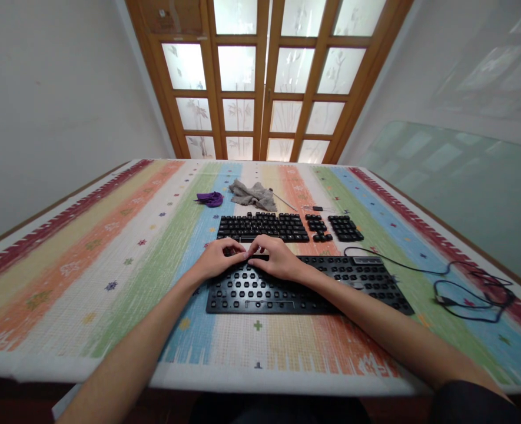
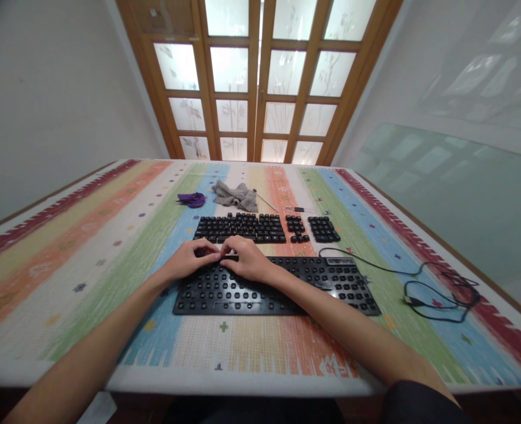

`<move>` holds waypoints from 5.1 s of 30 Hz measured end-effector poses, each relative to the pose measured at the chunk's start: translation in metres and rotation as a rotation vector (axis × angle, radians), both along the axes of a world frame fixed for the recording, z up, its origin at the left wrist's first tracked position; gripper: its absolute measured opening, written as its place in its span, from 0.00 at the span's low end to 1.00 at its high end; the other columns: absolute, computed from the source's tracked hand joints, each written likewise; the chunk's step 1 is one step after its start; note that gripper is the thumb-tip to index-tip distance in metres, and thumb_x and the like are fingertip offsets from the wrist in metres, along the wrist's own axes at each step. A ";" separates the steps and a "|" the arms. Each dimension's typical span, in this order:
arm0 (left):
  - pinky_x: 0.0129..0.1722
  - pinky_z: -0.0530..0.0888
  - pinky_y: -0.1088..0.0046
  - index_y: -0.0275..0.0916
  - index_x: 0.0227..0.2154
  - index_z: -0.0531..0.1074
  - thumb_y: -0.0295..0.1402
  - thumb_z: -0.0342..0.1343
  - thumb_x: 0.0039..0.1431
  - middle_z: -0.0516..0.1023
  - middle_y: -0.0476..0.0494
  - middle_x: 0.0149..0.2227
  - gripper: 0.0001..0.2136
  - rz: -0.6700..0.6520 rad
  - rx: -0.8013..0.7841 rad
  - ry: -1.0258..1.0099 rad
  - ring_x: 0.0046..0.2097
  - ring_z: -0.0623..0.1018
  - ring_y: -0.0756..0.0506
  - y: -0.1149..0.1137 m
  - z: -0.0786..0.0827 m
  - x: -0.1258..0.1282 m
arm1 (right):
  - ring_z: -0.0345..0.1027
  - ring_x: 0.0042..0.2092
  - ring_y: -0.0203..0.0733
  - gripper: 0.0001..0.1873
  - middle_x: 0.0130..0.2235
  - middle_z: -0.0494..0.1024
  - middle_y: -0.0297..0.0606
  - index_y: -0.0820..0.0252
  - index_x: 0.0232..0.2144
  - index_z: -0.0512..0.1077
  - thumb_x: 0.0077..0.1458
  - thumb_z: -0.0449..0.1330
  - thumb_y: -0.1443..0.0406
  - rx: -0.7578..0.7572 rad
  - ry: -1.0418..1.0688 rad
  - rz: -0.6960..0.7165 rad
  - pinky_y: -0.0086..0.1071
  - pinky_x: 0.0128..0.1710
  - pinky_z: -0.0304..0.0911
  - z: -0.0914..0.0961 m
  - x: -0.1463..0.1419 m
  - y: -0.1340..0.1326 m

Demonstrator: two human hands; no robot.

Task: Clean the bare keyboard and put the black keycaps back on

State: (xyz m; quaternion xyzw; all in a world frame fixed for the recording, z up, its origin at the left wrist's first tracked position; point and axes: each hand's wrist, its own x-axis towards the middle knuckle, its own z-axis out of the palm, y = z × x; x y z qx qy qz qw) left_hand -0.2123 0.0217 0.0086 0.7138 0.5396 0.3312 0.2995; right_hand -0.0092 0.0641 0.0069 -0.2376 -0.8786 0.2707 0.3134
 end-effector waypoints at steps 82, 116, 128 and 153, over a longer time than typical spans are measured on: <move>0.45 0.71 0.62 0.38 0.36 0.75 0.33 0.51 0.64 0.76 0.43 0.38 0.09 -0.027 0.349 0.350 0.43 0.75 0.42 -0.014 0.000 0.016 | 0.70 0.32 0.36 0.03 0.30 0.79 0.35 0.61 0.29 0.77 0.52 0.62 0.68 -0.117 0.104 -0.081 0.29 0.33 0.64 0.006 0.003 0.024; 0.67 0.51 0.59 0.30 0.64 0.55 0.58 0.37 0.65 0.54 0.32 0.68 0.38 -0.251 0.289 0.709 0.69 0.55 0.39 -0.032 -0.002 0.028 | 0.73 0.42 0.46 0.11 0.38 0.83 0.41 0.59 0.34 0.81 0.53 0.58 0.69 0.183 -0.429 -0.382 0.36 0.47 0.63 0.004 -0.040 0.133; 0.67 0.54 0.61 0.36 0.65 0.56 0.56 0.40 0.66 0.58 0.38 0.67 0.34 -0.320 0.277 0.625 0.67 0.59 0.41 -0.027 0.003 0.014 | 0.72 0.41 0.46 0.08 0.36 0.82 0.39 0.58 0.31 0.80 0.51 0.61 0.70 0.174 -0.371 -0.364 0.36 0.46 0.63 0.000 -0.042 0.140; 0.66 0.55 0.59 0.37 0.67 0.49 0.56 0.43 0.65 0.52 0.35 0.68 0.36 -0.329 0.282 0.645 0.69 0.54 0.40 -0.026 0.001 0.014 | 0.70 0.36 0.41 0.06 0.34 0.80 0.37 0.59 0.33 0.77 0.54 0.60 0.66 0.062 -0.008 -0.221 0.35 0.39 0.65 0.023 0.012 0.071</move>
